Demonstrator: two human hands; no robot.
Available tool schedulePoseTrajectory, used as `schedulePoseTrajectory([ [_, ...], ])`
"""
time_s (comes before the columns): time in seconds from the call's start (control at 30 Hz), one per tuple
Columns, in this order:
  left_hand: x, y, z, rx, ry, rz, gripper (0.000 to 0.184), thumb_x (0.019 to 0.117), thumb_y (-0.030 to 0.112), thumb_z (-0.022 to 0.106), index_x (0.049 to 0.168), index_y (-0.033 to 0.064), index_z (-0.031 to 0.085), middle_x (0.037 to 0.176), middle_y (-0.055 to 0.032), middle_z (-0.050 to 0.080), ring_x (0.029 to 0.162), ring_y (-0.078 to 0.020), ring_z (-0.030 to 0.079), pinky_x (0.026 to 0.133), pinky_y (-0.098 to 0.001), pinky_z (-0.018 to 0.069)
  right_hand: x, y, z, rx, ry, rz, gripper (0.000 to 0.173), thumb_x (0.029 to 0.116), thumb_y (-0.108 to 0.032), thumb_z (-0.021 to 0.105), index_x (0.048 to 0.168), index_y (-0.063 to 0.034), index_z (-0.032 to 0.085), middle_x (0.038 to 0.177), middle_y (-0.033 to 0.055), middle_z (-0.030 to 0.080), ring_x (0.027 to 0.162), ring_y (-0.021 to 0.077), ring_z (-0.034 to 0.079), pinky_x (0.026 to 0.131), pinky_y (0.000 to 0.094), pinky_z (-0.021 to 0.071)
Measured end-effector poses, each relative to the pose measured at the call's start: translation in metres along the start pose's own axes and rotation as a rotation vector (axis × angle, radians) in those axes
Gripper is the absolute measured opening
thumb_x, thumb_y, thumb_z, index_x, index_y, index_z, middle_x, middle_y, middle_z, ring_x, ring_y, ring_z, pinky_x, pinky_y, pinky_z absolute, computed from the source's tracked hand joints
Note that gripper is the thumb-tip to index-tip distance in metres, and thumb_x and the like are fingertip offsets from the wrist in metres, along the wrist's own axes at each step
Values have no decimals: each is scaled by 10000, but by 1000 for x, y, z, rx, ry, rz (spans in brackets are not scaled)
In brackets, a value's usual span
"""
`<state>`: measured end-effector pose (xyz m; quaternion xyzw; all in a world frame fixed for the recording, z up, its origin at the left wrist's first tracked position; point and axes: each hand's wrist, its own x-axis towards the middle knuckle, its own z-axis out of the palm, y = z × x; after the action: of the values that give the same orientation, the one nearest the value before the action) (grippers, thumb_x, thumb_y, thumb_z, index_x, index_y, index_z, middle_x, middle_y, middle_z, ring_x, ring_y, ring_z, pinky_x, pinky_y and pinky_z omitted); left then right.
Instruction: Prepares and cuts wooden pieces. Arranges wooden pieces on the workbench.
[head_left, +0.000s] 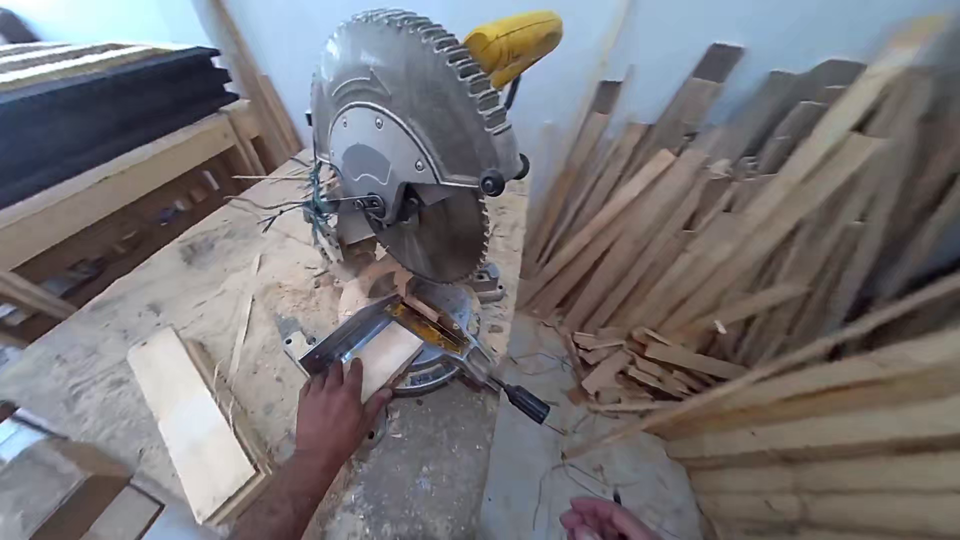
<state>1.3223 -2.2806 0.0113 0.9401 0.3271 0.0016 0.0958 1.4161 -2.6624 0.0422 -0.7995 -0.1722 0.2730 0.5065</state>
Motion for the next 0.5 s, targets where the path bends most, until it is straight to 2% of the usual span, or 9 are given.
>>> schedulePoseTrajectory([
  [0.03,-1,5,0,74,30,27,747,1017,670,371,1422,86,599,1442,-178,601,1374,-374,536,1175,-552,368,19,0,-11,-31,-27,-56,343,981,-128,659,1250,81,617,1091,160,746,977,235,745,895,418,619],
  [0.07,-1,10,-2,118,94,59,650,1054,586,374,1333,74,661,1353,-149,672,1313,-343,601,1146,-531,418,35,-8,-22,-63,-54,-114,346,976,-146,674,1256,51,628,1092,132,751,977,220,747,889,410,622],
  [0.13,3,21,-14,127,173,73,429,1080,403,467,1194,65,705,1131,-135,751,1102,-328,713,995,-524,535,63,-46,-45,-116,-84,-271,343,983,-238,671,1257,-31,649,1106,50,751,980,158,737,859,358,631],
  [0.2,12,26,-24,125,311,72,262,1041,281,580,1124,78,724,1041,-128,760,1018,-337,727,897,-535,569,94,-91,-66,-161,-71,-482,391,1012,-403,624,1232,-82,666,1095,6,739,962,121,721,817,328,631],
  [0.3,31,27,-27,122,523,82,211,1001,259,650,1117,115,752,1057,-115,728,1036,-343,682,820,-537,562,138,-154,-91,-272,96,-735,411,995,-528,587,1212,-195,692,1067,-65,735,892,80,711,747,322,633],
  [0.4,48,23,-14,77,629,14,215,988,272,663,1119,140,768,1037,-135,694,1039,-372,650,829,-578,532,176,-239,-105,-352,249,-960,427,995,-446,607,1294,-145,648,1247,-1,704,1068,97,692,900,365,608],
  [0.5,59,16,2,39,746,-19,275,1009,376,596,1137,212,775,1206,-143,677,1191,-401,599,967,-643,460,219,-326,-105,-490,280,-1123,555,956,-347,649,1444,-113,532,1418,92,605,1268,173,612,1034,407,545],
])
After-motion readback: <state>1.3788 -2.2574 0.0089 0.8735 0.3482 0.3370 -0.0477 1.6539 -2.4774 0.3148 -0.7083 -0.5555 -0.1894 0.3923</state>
